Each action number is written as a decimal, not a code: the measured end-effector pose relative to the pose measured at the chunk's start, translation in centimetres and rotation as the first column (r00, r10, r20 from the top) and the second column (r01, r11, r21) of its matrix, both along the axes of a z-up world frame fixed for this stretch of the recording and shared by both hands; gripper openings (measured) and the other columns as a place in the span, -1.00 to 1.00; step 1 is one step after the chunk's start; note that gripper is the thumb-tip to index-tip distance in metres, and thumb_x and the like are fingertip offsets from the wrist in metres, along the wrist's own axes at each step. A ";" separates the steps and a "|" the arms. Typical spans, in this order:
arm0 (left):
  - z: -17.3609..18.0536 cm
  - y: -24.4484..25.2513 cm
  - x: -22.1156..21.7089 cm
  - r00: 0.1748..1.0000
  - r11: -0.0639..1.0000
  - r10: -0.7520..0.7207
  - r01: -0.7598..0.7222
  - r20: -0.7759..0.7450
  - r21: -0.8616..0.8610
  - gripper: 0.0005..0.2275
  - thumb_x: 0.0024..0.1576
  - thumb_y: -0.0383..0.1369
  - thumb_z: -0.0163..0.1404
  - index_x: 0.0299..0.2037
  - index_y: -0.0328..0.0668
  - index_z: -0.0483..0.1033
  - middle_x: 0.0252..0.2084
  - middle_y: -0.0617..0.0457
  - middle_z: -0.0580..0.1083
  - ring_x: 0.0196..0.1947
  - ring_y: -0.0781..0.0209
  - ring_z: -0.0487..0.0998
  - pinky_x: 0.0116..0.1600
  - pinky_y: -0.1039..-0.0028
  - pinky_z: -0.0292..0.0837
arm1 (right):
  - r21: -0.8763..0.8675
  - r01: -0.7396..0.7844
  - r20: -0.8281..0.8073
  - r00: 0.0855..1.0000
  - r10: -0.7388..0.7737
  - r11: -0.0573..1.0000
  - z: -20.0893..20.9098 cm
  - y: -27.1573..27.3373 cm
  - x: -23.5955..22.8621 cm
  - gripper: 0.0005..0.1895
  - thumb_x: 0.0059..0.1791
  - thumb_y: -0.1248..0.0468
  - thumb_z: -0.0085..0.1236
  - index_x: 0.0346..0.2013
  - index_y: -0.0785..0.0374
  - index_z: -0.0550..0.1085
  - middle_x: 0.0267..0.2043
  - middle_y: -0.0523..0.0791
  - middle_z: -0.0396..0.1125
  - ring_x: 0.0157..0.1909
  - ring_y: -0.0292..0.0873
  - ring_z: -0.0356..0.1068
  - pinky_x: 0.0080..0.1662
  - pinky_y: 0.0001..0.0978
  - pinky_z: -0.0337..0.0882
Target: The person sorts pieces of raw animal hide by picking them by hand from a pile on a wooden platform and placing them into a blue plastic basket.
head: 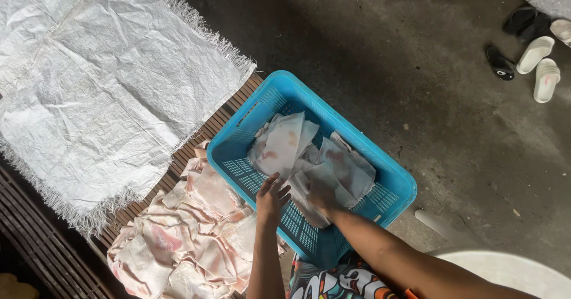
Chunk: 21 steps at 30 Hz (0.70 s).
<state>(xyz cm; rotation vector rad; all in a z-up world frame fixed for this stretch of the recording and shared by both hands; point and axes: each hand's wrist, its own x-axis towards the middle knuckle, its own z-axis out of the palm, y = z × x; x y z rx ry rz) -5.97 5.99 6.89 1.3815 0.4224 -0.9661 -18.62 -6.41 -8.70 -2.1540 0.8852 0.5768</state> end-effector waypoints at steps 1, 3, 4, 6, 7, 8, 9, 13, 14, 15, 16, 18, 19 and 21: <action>0.2 -0.1 0.0 1.000 1.000 0.002 -0.002 -0.005 -0.007 -0.59 0.16 -0.36 0.00 0.24 -0.22 0.39 0.11 -0.10 0.50 0.00 -0.04 0.58 0.04 0.21 0.52 | -0.069 -0.090 0.041 0.995 0.093 0.994 -0.7 -0.6 0.0 -0.59 -0.07 0.16 0.21 0.02 0.25 0.46 0.00 0.05 0.46 0.12 0.09 0.44 0.13 -0.08 0.42; 0.6 -0.1 -0.1 1.000 1.000 -0.001 0.001 -0.007 -0.020 -0.59 0.15 -0.35 0.01 0.24 -0.22 0.38 0.13 -0.12 0.48 0.01 -0.04 0.58 0.06 0.21 0.52 | -0.185 -0.128 0.079 0.986 0.145 0.974 -1.7 -2.1 -0.7 -0.69 -0.03 0.22 0.16 -0.02 0.25 0.47 -0.01 0.06 0.47 0.12 0.09 0.45 0.13 -0.08 0.43; 0.8 0.0 -0.2 1.000 1.000 -0.007 0.006 -0.005 -0.026 -0.59 0.16 -0.35 0.01 0.24 -0.23 0.38 0.13 -0.13 0.47 0.03 -0.04 0.58 0.07 0.22 0.51 | -0.192 -0.072 0.084 0.992 0.089 0.979 -1.7 -2.4 -1.4 -0.74 0.00 0.24 0.14 -0.05 0.26 0.48 -0.01 0.06 0.48 0.11 0.09 0.45 0.14 -0.09 0.43; 1.0 -0.1 -0.6 1.000 0.999 -0.005 0.004 -0.028 -0.041 -0.59 0.16 -0.35 0.01 0.23 -0.23 0.38 0.15 -0.15 0.46 0.04 -0.05 0.58 0.08 0.21 0.51 | -0.152 0.242 0.043 0.970 -0.238 0.958 -0.9 -3.3 -1.7 -0.55 -0.07 0.22 0.21 0.06 0.34 0.40 0.07 0.13 0.40 0.15 0.13 0.38 0.17 -0.09 0.39; 1.1 -0.3 -0.6 0.999 0.999 -0.005 0.003 -0.048 -0.046 -0.59 0.16 -0.35 0.00 0.23 -0.22 0.37 0.16 -0.15 0.46 0.04 -0.07 0.57 0.07 0.20 0.51 | -0.203 0.271 0.004 0.961 -0.276 0.941 0.0 -3.4 -1.3 -0.46 -0.12 0.16 0.29 0.05 0.36 0.37 0.10 0.12 0.36 0.18 0.12 0.33 0.18 -0.11 0.36; 1.1 -0.5 -0.4 0.998 0.999 -0.006 0.003 -0.068 -0.051 -0.60 0.16 -0.35 -0.02 0.22 -0.21 0.36 0.16 -0.16 0.46 0.04 -0.08 0.57 0.07 0.19 0.51 | -0.254 0.296 -0.032 0.949 -0.314 0.921 1.1 -3.5 -0.7 -0.37 -0.17 0.11 0.37 0.04 0.38 0.35 0.12 0.11 0.31 0.21 0.10 0.28 0.20 -0.13 0.33; 1.3 -0.4 -0.4 0.998 0.998 -0.013 0.009 -0.064 -0.057 -0.60 0.17 -0.35 -0.01 0.23 -0.23 0.36 0.16 -0.16 0.45 0.04 -0.08 0.57 0.07 0.20 0.50 | -0.182 0.369 -0.073 0.919 -0.387 0.911 2.6 -3.2 -0.4 -0.30 -0.20 0.07 0.41 0.08 0.33 0.32 0.15 0.08 0.30 0.23 0.09 0.27 0.21 -0.13 0.34; 1.5 -0.2 -0.6 0.998 0.994 -0.022 0.015 -0.065 -0.106 -0.61 0.18 -0.38 0.00 0.23 -0.26 0.36 0.12 -0.17 0.44 0.05 -0.09 0.56 0.07 0.22 0.49 | -0.171 0.430 -0.159 0.876 -0.455 0.887 7.7 -2.5 0.2 -0.13 -0.28 -0.08 0.48 0.16 0.20 0.30 0.23 0.00 0.23 0.30 0.09 0.19 0.19 -0.08 0.34; 1.7 -0.2 -0.6 0.998 0.992 -0.020 0.012 -0.066 -0.123 -0.61 0.18 -0.38 -0.01 0.23 -0.26 0.36 0.12 -0.17 0.43 0.04 -0.09 0.55 0.06 0.23 0.48 | -0.230 0.386 -0.155 0.892 -0.425 0.893 8.3 -2.3 0.3 -0.13 -0.29 -0.10 0.48 0.15 0.18 0.31 0.24 -0.01 0.21 0.31 0.11 0.16 0.17 -0.05 0.34; 2.0 0.0 -0.6 0.997 0.991 -0.022 0.012 -0.071 -0.133 -0.62 0.19 -0.38 -0.02 0.23 -0.24 0.36 0.11 -0.16 0.44 0.04 -0.08 0.56 0.06 0.24 0.49 | -0.222 0.371 -0.201 0.888 -0.414 0.902 8.5 -2.2 0.5 -0.13 -0.28 -0.11 0.48 0.16 0.20 0.31 0.23 -0.01 0.22 0.30 0.09 0.18 0.17 -0.04 0.34; 2.3 0.1 -0.8 0.997 0.990 -0.023 0.012 -0.076 -0.143 -0.62 0.19 -0.37 -0.03 0.22 -0.22 0.36 0.11 -0.14 0.45 0.04 -0.08 0.56 0.06 0.25 0.49 | -0.213 0.355 -0.246 0.882 -0.402 0.910 8.4 -2.4 0.5 -0.13 -0.26 -0.12 0.47 0.16 0.22 0.30 0.23 -0.01 0.23 0.29 0.07 0.19 0.16 -0.02 0.34; 2.7 0.3 -0.6 0.997 0.986 -0.024 0.011 -0.075 -0.167 -0.64 0.19 -0.37 -0.04 0.21 -0.21 0.37 0.10 -0.13 0.46 0.03 -0.07 0.57 0.05 0.26 0.49 | -0.255 0.203 -0.207 0.944 -0.259 0.945 7.2 -1.9 0.2 -0.27 -0.19 -0.07 0.39 0.12 0.20 0.34 0.19 -0.01 0.27 0.27 0.06 0.25 0.18 -0.03 0.34; 2.9 0.4 -0.7 0.997 0.983 -0.021 0.008 -0.071 -0.182 -0.65 0.20 -0.37 -0.04 0.20 -0.22 0.37 0.09 -0.13 0.46 0.03 -0.07 0.57 0.05 0.26 0.49 | -0.321 0.066 -0.134 0.984 -0.114 0.945 6.6 -0.6 -0.1 -0.42 -0.13 0.00 0.31 0.08 0.15 0.39 0.16 -0.02 0.31 0.25 0.06 0.29 0.21 -0.05 0.34; 2.8 0.3 -0.9 0.997 0.980 -0.005 -0.010 -0.075 -0.198 -0.67 0.20 -0.37 -0.04 0.18 -0.22 0.39 0.07 -0.10 0.47 0.02 -0.03 0.57 0.04 0.26 0.48 | -0.303 -0.126 -0.008 0.991 0.130 0.945 5.2 1.3 -0.8 -0.57 -0.04 -0.04 0.19 -0.03 0.14 0.46 0.09 0.01 0.36 0.21 0.08 0.32 0.27 -0.06 0.29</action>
